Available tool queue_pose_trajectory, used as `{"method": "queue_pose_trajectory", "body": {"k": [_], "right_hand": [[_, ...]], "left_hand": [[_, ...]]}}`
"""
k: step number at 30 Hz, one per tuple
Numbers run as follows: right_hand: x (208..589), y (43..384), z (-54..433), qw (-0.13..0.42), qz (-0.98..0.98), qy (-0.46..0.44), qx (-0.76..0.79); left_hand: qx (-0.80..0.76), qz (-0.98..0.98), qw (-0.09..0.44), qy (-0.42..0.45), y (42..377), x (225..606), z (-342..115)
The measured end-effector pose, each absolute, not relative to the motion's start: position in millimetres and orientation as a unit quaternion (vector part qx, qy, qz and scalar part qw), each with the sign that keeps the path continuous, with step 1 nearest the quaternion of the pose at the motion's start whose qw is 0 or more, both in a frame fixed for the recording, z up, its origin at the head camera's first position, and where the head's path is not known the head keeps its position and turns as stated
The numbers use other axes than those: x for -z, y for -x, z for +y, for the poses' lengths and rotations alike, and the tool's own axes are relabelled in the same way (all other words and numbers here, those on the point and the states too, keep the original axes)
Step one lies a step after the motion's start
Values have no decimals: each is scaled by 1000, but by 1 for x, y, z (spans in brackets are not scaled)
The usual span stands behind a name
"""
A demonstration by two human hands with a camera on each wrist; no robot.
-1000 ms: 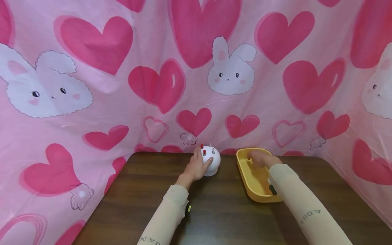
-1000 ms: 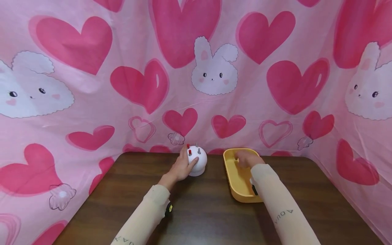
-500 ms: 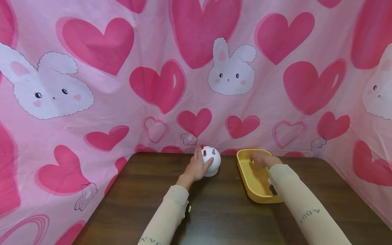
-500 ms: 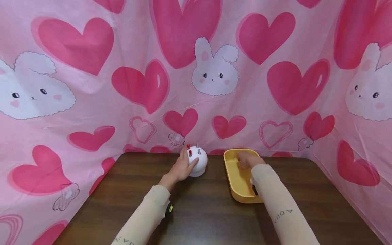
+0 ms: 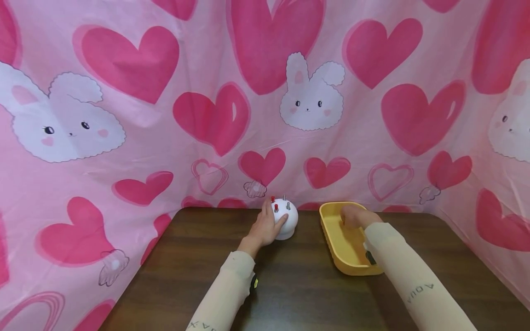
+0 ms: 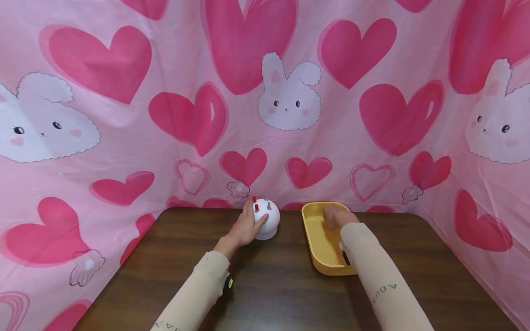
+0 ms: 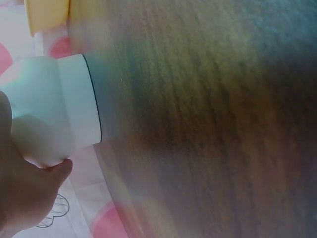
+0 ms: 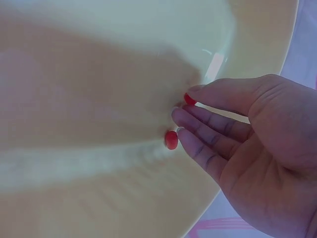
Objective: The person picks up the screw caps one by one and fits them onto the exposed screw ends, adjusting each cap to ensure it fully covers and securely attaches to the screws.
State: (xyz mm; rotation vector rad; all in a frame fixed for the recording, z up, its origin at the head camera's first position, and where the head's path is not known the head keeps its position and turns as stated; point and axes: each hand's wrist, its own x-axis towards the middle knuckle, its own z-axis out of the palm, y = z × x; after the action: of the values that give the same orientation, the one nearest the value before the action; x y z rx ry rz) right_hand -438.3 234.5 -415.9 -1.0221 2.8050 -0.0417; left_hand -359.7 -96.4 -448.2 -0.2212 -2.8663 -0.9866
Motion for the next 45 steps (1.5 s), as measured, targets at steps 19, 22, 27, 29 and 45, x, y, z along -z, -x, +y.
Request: {"method": "queue_pose_trajectory", "body": {"k": [19, 22, 27, 29, 45], "right_hand": [[407, 415, 208, 118, 954, 270, 42], [407, 415, 205, 137, 952, 268, 51], [405, 413, 200, 156, 952, 258, 50], [406, 413, 199, 157, 953, 255, 44], [404, 412, 203, 169, 930, 281, 164]], "left_hand": [[328, -941, 50, 71, 358, 447, -96], [327, -941, 50, 70, 357, 447, -96], [327, -941, 48, 70, 357, 447, -96], [326, -942, 48, 70, 357, 448, -96], [324, -942, 53, 69, 356, 446, -95]]}}
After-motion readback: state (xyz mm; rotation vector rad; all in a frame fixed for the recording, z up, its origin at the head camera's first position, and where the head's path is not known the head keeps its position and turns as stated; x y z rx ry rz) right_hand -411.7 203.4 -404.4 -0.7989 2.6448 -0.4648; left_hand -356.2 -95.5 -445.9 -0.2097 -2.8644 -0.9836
